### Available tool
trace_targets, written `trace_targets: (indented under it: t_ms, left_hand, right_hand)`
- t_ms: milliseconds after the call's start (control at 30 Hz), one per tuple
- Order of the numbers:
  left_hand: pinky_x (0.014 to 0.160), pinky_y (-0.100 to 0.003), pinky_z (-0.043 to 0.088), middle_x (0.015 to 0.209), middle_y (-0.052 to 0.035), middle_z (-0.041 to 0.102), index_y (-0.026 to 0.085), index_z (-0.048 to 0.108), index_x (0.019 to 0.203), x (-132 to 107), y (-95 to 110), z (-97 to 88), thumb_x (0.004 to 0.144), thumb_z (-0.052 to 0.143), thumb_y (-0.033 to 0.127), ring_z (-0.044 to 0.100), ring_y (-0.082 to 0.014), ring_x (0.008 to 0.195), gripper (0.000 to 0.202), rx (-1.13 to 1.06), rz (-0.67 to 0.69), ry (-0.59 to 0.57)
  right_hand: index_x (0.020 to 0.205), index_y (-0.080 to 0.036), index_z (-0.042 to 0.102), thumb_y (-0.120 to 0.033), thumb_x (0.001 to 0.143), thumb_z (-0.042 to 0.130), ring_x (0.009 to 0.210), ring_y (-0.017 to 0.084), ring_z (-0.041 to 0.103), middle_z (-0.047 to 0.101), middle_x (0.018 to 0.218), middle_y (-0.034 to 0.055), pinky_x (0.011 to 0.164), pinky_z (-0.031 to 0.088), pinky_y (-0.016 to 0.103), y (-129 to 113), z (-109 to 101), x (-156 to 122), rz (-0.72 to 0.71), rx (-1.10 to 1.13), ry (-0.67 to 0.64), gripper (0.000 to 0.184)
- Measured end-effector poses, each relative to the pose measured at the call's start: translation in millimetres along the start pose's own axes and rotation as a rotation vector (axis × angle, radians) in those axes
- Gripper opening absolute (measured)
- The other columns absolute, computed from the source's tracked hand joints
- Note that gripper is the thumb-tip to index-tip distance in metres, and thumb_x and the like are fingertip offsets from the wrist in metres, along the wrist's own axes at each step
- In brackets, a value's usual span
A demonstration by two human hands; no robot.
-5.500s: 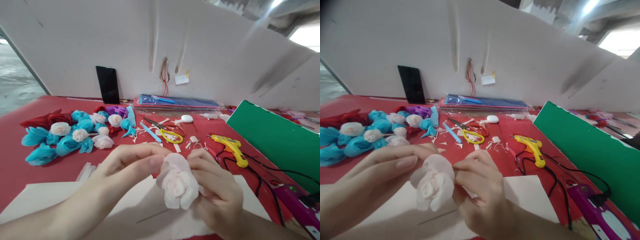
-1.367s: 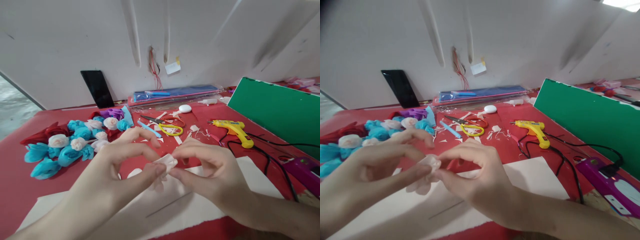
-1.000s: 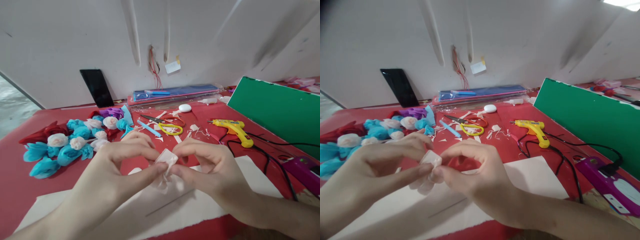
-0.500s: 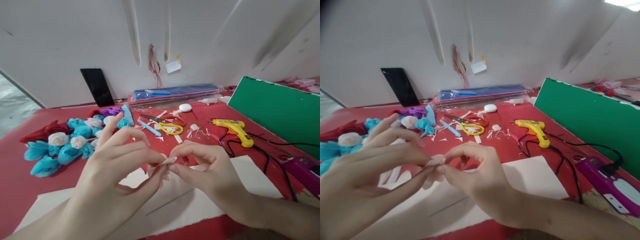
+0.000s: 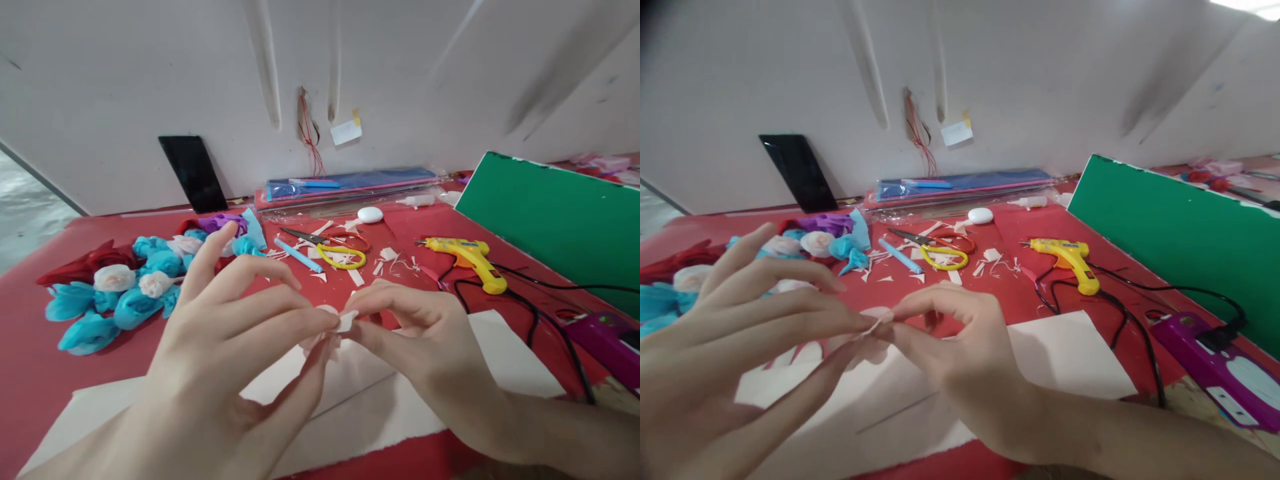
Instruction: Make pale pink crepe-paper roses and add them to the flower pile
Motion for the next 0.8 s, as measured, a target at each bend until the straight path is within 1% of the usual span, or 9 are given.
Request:
trace_targets:
  t_ms: [133,200,300,400,500,567,633,733,800]
  left_hand:
    - [0.111,-0.053,0.029,0.067,0.0065,0.072,0.031,0.064,0.076,0.3,8.4,10.3,0.079,0.059,0.019,0.062,-0.0216,0.072,0.014,0.108,0.074,-0.040]
    - [0.110,-0.054,0.030,0.064,0.0070,0.071,0.031,0.062,0.072,0.1,8.1,7.5,0.081,0.059,0.020,0.062,-0.0215,0.070,0.014,0.116,0.065,0.016]
    - [0.112,-0.049,0.029,0.062,0.0085,0.070,0.029,0.060,0.068,-2.0,11.6,7.3,0.083,0.058,0.019,0.062,-0.0189,0.069,0.018,0.124,0.097,0.029]
    - [0.114,-0.045,0.026,0.063,0.0084,0.071,0.026,0.060,0.070,-4.0,13.7,6.1,0.082,0.058,0.013,0.061,-0.0177,0.073,0.018,0.155,0.141,0.021]
    - [0.111,-0.051,0.027,0.062,0.0084,0.072,0.027,0.061,0.071,-4.0,12.8,4.4,0.082,0.058,0.014,0.060,-0.0199,0.073,0.017,0.189,0.175,0.001]
    - [0.110,-0.056,0.027,0.062,0.0087,0.072,0.028,0.061,0.071,-3.9,12.7,3.4,0.082,0.058,0.014,0.060,-0.0215,0.073,0.018,0.207,0.192,-0.011]
    - [0.111,-0.060,0.024,0.065,0.0085,0.073,0.028,0.061,0.071,-4.7,13.6,1.9,0.081,0.058,0.011,0.062,-0.0223,0.077,0.020,0.226,0.206,-0.010]
    - [0.113,-0.061,0.021,0.071,0.0081,0.074,0.028,0.061,0.073,-7.8,18.6,1.1,0.078,0.062,0.007,0.062,-0.0222,0.085,0.021,0.275,0.249,0.002]
    - [0.115,-0.056,0.020,0.074,0.0083,0.073,0.028,0.060,0.069,-9.8,21.0,-2.7,0.076,0.065,0.005,0.061,-0.0210,0.088,0.024,0.276,0.267,0.046]
  right_hand:
    - [0.064,-0.021,0.070,-0.015,0.068,0.078,0.067,0.013,0.060,0.069,0.068,-0.0016,0.061,0.046,0.025,5.6,-3.0,-2.7,0.035,0.054,0.060,0.011]
    - [0.062,-0.021,0.070,-0.014,0.065,0.080,0.067,0.013,0.059,0.068,0.068,-0.0013,0.061,0.046,0.025,11.9,-2.5,-3.5,0.068,0.085,0.081,0.012]
    - [0.062,-0.020,0.070,-0.018,0.064,0.081,0.067,0.013,0.059,0.068,0.067,-0.0011,0.062,0.046,0.026,22.1,1.2,-5.0,0.142,0.140,0.084,0.011]
    - [0.062,-0.020,0.071,-0.023,0.066,0.081,0.066,0.013,0.057,0.068,0.066,-0.0009,0.061,0.045,0.025,26.0,3.7,-7.4,0.203,0.129,0.072,0.010]
    - [0.066,-0.021,0.074,-0.032,0.073,0.076,0.069,0.013,0.059,0.069,0.069,0.0004,0.064,0.047,0.025,20.3,3.0,-7.7,0.184,0.077,0.052,0.013]
    - [0.070,-0.022,0.075,-0.038,0.080,0.070,0.068,0.012,0.059,0.070,0.070,0.0006,0.063,0.047,0.024,17.7,3.5,-5.9,0.173,0.083,0.021,0.020]
    - [0.071,-0.023,0.075,-0.041,0.084,0.066,0.065,0.010,0.059,0.071,0.070,-0.0003,0.060,0.047,0.021,17.1,6.3,-2.4,0.176,0.109,-0.034,0.024]
    - [0.069,-0.022,0.073,-0.039,0.080,0.070,0.064,0.009,0.059,0.070,0.068,-0.0017,0.060,0.046,0.020,20.5,11.6,2.7,0.227,0.106,-0.128,0.021]
    - [0.066,-0.020,0.071,-0.039,0.075,0.075,0.064,0.010,0.058,0.067,0.066,-0.0014,0.059,0.045,0.021,23.3,12.0,4.7,0.270,0.051,-0.166,0.021]
Point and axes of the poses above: each hand's wrist, its own x-axis towards the middle knuckle, its own z-axis out of the palm, y = z × x, the point moved 10 cm from there along x, towards the middle knuckle
